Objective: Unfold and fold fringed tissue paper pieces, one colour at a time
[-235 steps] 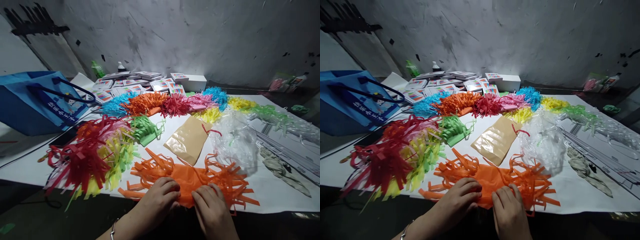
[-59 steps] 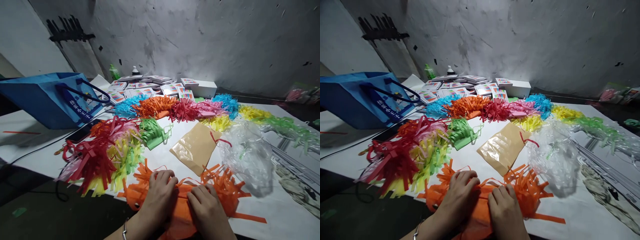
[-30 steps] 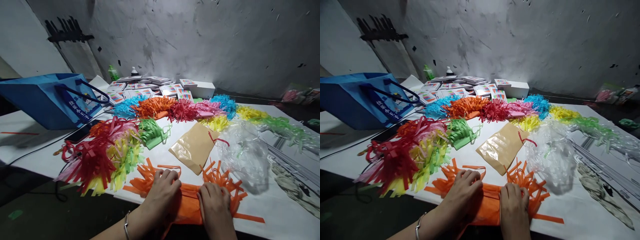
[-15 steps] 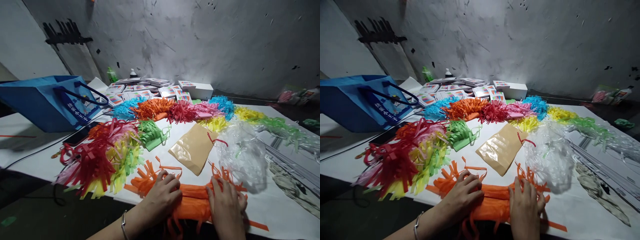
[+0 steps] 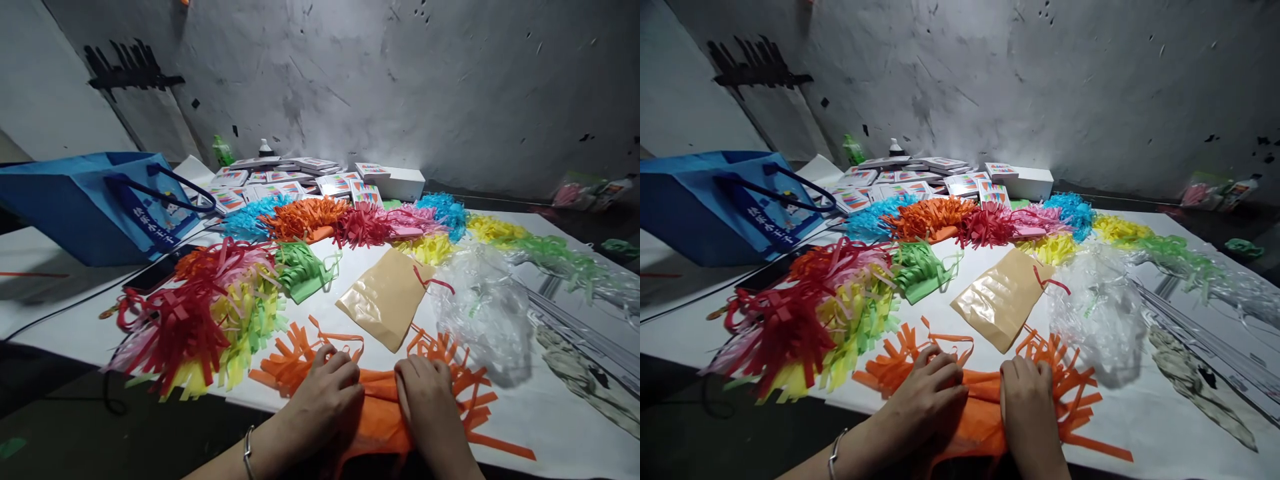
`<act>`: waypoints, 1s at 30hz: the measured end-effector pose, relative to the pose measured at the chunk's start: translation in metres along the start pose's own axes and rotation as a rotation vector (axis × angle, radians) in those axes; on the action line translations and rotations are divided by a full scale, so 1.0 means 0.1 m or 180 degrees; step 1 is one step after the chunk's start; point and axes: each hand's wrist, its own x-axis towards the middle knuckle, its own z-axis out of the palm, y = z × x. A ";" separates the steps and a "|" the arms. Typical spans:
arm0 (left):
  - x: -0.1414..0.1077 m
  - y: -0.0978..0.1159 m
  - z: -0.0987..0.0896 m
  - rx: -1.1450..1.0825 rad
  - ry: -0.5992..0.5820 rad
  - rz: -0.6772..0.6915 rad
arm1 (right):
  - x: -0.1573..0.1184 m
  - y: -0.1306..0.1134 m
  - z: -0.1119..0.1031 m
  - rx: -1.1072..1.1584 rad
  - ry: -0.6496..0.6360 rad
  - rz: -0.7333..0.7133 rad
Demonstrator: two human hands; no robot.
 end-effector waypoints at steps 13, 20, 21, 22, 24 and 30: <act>0.10 0.00 0.02 0.0111 -0.0198 -0.0119 | -0.08 -0.22 -0.05 0.0453 0.0626 -0.1034; 0.10 0.00 0.06 -0.0105 -0.0193 -0.0401 | -0.08 -0.20 0.05 0.0531 0.0587 -0.0776; 0.10 0.00 0.06 -0.0168 -0.0172 -0.0392 | -0.08 -0.21 0.05 0.0568 0.0579 -0.0763; 0.10 0.00 0.05 -0.0226 -0.0135 -0.0400 | -0.08 -0.22 0.06 0.0591 0.0543 -0.0763; 0.10 0.00 0.05 -0.0301 0.0007 -0.0492 | -0.09 -0.22 0.08 0.0623 0.0419 -0.0725; 0.13 0.04 0.00 -0.0313 -0.0095 -0.0937 | -0.19 -0.07 0.11 0.0963 0.0410 -0.0181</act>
